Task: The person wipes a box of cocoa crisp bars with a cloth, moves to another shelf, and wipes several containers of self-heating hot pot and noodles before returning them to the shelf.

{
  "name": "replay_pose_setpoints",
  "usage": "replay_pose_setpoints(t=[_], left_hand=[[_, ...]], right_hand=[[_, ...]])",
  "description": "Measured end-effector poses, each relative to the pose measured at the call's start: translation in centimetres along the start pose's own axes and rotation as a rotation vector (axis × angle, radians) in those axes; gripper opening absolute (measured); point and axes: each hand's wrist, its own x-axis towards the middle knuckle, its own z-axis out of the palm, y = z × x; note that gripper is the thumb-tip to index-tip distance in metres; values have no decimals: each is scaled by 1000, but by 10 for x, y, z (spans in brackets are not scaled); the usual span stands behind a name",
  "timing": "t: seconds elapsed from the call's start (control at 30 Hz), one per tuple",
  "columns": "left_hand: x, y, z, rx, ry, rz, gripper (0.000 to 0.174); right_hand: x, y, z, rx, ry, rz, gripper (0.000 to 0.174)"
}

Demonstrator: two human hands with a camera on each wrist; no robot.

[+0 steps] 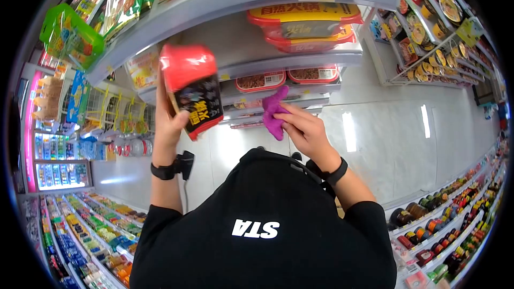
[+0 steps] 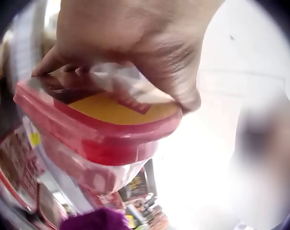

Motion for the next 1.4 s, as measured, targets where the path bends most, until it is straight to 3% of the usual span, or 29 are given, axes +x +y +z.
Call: replay_pose_setpoints(t=[0.07, 0.1, 0.2, 0.33, 0.4, 0.47, 0.5, 0.53, 0.6, 0.77, 0.87, 1.17, 1.4], left_hand=[[19, 12, -6, 399, -150, 72, 121], [28, 25, -6, 762, -211, 229, 121], [52, 30, -6, 838, -339, 214, 115], [86, 27, -6, 1001, -434, 387, 113], [102, 26, -2, 964, -471, 376, 112], [116, 20, -1, 837, -561, 141, 111], [126, 10, -3, 852, -580, 288, 108], [133, 6, -4, 851, -594, 292, 108], [145, 10, 0, 806, -654, 54, 106], [171, -6, 3, 804, -691, -34, 105], [172, -2, 9, 1007, -732, 92, 105], [174, -5, 13, 1169, -730, 252, 108], [166, -4, 6, 1046, -743, 137, 106]], right_hand=[[-13, -1, -5, -15, 36, 47, 27], [-19, -2, -7, -23, 62, 76, 27], [-31, -5, -13, -47, 108, 139, 26], [-42, -8, -14, -38, 199, 171, 24], [-47, -9, -14, -36, 223, 183, 24], [-53, -10, -14, -54, 206, 202, 24], [-56, -10, -13, -62, 222, 208, 24], [-59, -9, -13, -64, 234, 216, 24], [-64, -8, -13, -69, 266, 197, 23], [-68, -9, -18, -83, 276, 226, 23], [-71, -8, -21, -81, 301, 218, 23], [-75, -4, -26, -63, 308, 239, 22], [-71, 1, -27, -30, 305, 228, 22]])
